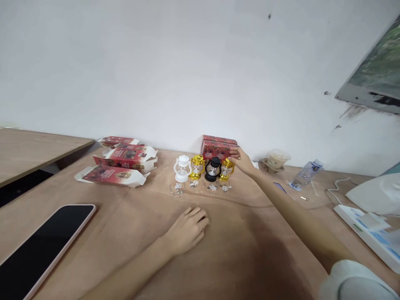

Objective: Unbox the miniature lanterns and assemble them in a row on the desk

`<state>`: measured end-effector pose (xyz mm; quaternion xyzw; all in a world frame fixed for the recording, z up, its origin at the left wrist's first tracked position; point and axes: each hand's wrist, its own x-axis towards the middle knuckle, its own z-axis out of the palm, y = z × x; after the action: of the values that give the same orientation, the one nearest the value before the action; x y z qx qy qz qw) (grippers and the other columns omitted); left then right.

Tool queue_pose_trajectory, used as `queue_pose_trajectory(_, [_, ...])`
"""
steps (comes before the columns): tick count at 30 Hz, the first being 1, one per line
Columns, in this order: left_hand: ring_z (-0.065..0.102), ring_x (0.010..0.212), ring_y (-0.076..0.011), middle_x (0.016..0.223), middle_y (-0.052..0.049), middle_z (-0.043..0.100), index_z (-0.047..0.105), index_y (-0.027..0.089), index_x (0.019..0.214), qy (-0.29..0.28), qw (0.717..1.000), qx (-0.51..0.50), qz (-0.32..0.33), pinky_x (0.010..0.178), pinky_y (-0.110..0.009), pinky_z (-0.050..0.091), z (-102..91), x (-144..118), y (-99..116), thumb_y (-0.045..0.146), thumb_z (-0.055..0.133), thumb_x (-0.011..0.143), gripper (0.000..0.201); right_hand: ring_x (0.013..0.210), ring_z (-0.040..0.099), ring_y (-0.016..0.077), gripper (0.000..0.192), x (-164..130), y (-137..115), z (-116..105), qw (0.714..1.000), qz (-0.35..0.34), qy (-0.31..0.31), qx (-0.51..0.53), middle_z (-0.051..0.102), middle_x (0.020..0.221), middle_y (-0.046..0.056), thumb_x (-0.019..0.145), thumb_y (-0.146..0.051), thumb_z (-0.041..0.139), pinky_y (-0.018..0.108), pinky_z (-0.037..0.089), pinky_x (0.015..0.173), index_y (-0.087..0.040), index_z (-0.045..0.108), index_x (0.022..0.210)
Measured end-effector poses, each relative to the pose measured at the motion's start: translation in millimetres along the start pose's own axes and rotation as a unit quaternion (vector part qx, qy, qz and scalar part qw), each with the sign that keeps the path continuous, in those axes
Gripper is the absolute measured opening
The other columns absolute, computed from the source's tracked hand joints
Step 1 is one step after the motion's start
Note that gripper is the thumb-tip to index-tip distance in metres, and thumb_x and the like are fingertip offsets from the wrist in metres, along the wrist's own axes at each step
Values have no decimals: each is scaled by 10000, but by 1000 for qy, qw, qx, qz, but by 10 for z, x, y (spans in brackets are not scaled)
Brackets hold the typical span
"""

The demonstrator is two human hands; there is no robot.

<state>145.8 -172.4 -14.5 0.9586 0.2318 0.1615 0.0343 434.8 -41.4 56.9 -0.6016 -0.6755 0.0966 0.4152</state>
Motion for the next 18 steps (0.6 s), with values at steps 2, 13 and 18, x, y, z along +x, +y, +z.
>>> queue_pose_trajectory(2, [533,893,-176,979,-28,607,559,193,944,1,1000,-7,-2,774,-307,348,3,3,-5,126,467,849,148,1000,582,230,365,106,-101,-7,998,-27,22,-50,607,1149,110,764,-234,497,437,454,904,-179,520,1124])
queue_pose_trajectory(13, [532,891,-169,998,-22,616,552,199,947,7,1000,-14,2,775,-303,343,-3,-1,-6,109,466,843,162,1103,498,319,485,698,-614,337,944,-134,-127,-275,592,1169,144,701,-200,626,462,385,946,-155,569,1180])
queue_pose_trajectory(18, [532,910,-165,1013,-21,613,549,197,960,8,1000,-18,5,782,-303,343,11,-2,-12,111,462,845,167,1112,446,342,472,744,-622,331,926,-133,-131,-327,547,1148,159,714,-413,684,465,390,903,-163,589,1103])
